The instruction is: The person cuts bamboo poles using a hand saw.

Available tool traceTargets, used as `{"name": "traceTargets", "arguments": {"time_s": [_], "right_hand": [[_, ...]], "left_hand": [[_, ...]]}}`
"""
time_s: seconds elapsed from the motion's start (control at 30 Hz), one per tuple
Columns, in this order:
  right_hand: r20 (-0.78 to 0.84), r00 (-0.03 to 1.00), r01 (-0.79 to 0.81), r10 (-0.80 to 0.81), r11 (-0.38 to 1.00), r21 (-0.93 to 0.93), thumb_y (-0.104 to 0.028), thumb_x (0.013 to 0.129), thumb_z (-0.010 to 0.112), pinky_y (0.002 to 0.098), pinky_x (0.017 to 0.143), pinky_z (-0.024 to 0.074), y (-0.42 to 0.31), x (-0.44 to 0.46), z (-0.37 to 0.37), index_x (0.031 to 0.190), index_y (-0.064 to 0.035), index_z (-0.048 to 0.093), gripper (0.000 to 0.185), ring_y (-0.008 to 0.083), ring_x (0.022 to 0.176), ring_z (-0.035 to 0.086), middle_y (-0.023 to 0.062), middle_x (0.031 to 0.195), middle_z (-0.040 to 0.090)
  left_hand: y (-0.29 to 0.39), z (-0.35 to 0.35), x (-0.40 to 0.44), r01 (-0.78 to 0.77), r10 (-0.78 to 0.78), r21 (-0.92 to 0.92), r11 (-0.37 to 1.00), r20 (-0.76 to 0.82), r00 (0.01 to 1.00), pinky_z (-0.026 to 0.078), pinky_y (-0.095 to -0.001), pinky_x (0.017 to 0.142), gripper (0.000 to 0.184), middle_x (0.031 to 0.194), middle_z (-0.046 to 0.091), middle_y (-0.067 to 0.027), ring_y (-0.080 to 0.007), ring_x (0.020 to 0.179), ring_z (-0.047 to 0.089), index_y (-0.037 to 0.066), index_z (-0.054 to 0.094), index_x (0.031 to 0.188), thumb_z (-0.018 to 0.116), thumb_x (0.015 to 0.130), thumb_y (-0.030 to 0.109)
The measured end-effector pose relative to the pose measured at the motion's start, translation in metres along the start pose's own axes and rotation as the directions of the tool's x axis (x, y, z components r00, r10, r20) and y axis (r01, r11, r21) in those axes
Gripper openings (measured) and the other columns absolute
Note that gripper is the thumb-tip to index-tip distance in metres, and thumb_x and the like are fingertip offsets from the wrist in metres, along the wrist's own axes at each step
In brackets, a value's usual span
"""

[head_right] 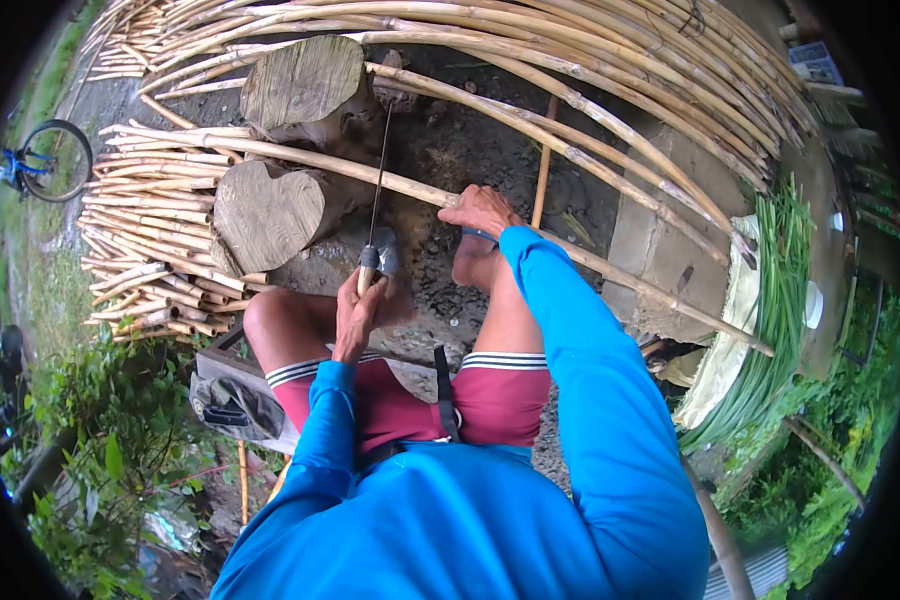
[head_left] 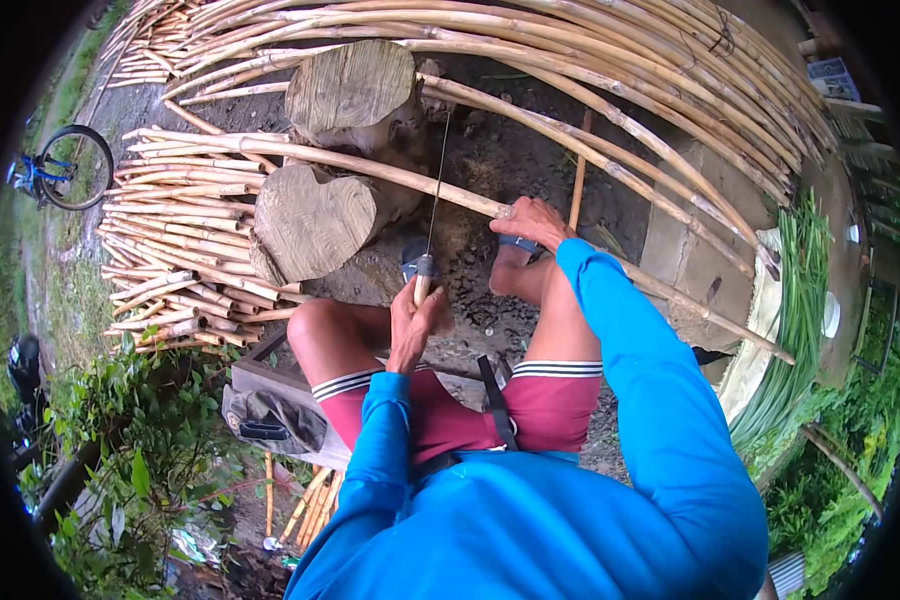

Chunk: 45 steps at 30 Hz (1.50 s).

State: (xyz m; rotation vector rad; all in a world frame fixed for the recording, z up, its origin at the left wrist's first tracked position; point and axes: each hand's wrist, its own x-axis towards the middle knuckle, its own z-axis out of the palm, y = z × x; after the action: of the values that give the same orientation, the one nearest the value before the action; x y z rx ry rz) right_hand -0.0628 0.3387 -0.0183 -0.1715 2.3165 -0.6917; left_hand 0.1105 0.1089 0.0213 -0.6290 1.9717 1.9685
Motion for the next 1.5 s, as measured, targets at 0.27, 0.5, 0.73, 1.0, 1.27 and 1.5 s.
{"name": "traceTargets", "arguments": {"time_s": [0.27,0.5,0.73,1.0,1.27,1.5], "right_hand": [[-0.307,0.951,-0.044,-0.027,0.974,-0.223,-0.048,0.074,0.070,0.0477,0.077,0.0554,-0.021,-0.036,-0.006,0.087,-0.0040,0.073,0.046,0.0406,0.084,0.068,0.0230,0.085,0.070],[-0.136,0.990,-0.062,0.039,0.984,-0.166,-0.050,0.072,0.070,0.0478,0.082,0.0546,-0.009,-0.034,-0.013,0.092,-0.0046,0.073,0.050,0.0434,0.088,0.067,0.0257,0.091,0.069],[-0.095,0.989,-0.126,0.114,0.982,-0.140,-0.053,0.070,0.069,0.0478,0.089,0.0519,-0.011,-0.034,-0.012,0.098,-0.0048,0.073,0.055,0.0430,0.099,0.065,0.0260,0.103,0.068],[-0.074,0.988,-0.148,0.139,0.980,-0.136,-0.053,0.069,0.069,0.0458,0.091,0.0508,-0.012,-0.033,-0.009,0.098,-0.0049,0.073,0.057,0.0416,0.100,0.065,0.0260,0.103,0.068],[-0.066,0.988,-0.146,0.139,0.981,-0.128,-0.052,0.070,0.068,0.0459,0.089,0.0512,-0.016,-0.036,-0.010,0.099,-0.0079,0.074,0.054,0.0398,0.098,0.066,0.0230,0.101,0.069],[-0.098,0.984,-0.160,0.146,0.975,-0.155,-0.053,0.070,0.068,0.0460,0.088,0.0515,-0.017,-0.035,-0.007,0.099,-0.0105,0.074,0.052,0.0395,0.098,0.066,0.0214,0.101,0.070]], "left_hand": [[0.006,0.003,-0.002,0.028,-0.034,0.083,0.996,0.076,0.997,0.038,-0.0282,0.054,0.022,0.071,0.052,0.0002,-0.0086,0.062,0.046,0.002,0.057,0.095,0.061,0.089,0.023],[0.006,0.020,-0.001,0.079,-0.096,0.166,0.983,0.100,0.990,0.037,-0.0309,0.052,0.023,0.069,0.052,-0.0033,-0.0108,0.059,0.046,0.002,0.056,0.091,0.061,0.089,0.024],[0.002,0.033,0.021,-0.040,0.007,0.312,0.949,0.106,0.994,0.042,-0.0350,0.062,0.032,0.070,0.056,-0.0074,-0.0157,0.066,0.050,-0.001,0.060,0.093,0.061,0.088,0.030],[-0.003,0.033,0.026,-0.013,-0.016,0.347,0.938,0.081,0.997,0.044,-0.0359,0.062,0.033,0.069,0.059,-0.0098,-0.0172,0.066,0.053,-0.001,0.061,0.089,0.062,0.087,0.032],[-0.003,0.036,0.035,-0.042,0.025,0.403,0.914,0.047,0.999,0.043,-0.0395,0.062,0.037,0.069,0.059,-0.0113,-0.0220,0.065,0.055,0.000,0.061,0.087,0.060,0.087,0.037],[-0.010,0.036,0.042,0.069,-0.094,0.354,0.933,0.053,0.994,0.043,-0.0392,0.062,0.037,0.067,0.059,-0.0111,-0.0214,0.063,0.053,0.000,0.061,0.085,0.061,0.085,0.037]]}}
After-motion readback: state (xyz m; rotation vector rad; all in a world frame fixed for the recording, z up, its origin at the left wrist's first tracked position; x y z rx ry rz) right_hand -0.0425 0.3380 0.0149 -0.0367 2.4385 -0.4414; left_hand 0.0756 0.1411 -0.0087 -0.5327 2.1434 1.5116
